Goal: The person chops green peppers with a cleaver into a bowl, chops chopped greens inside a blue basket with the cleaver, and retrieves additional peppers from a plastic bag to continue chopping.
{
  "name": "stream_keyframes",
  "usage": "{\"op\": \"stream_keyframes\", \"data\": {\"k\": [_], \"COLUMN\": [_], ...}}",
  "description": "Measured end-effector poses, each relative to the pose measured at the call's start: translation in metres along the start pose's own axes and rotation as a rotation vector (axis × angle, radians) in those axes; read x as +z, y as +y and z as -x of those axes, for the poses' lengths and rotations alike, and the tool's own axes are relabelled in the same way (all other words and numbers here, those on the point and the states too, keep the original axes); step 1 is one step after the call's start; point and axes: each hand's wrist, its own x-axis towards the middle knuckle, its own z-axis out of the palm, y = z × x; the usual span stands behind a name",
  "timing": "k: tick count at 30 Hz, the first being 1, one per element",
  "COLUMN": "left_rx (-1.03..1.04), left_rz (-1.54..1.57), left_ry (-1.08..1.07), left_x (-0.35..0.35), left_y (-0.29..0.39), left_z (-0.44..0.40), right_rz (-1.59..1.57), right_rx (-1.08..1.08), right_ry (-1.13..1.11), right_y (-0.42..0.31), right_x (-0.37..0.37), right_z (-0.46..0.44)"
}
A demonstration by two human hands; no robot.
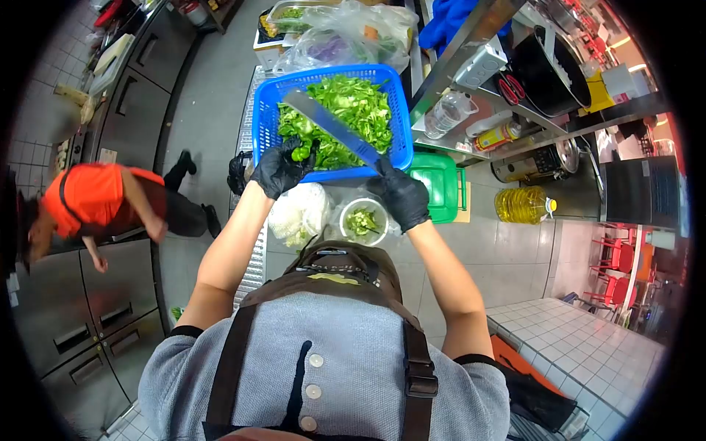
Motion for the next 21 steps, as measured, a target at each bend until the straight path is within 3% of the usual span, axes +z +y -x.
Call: {"op": "stream_keyframes", "data": {"k": [5,6,9,12,14,17,19,21], "left_rx": [0.029,0.000,0.033,0.052,0.134,-0.040,-0.120,-0.082], "left_rz": [0.067,0.059,-0.189,-0.168,-0.044,0.110,0.154,0.132], "left_ry": [-0.154,-0.190,-0.360,-0.515,-0.332,0.129,0.074,0.051], "left_x": [0.011,0.019,-0.012,-0.018,0.031,0.033,0.019,0.016], "left_y": [-0.005,-0.008,-0.009,-0.010,-0.019,-0.015,-0.011,-0.014], "left_z": [-0.018,-0.013,-0.037,-0.040,0.000,-0.001,-0.005,-0.006], "right_rz": [0.028,0.026,0.047,0.079,0.105,0.130,0.085,-0.071], "right_rx": [-0.081,-0.194,-0.184,-0.214,-0.172,-0.075,-0.004,0.020], "right_ry": [-0.103,-0.001,-0.213,-0.210,-0.235,-0.301,-0.332,-0.167], "right_y": [-0.022,-0.025,-0.021,-0.007,0.007,0.025,0.028,0.029], "right_x": [0.002,0.000,-0.003,0.001,0.010,0.019,0.014,0.018], "right_z": [-0.021,-0.029,-0.036,-0.032,-0.028,-0.023,-0.028,-0.026]}}
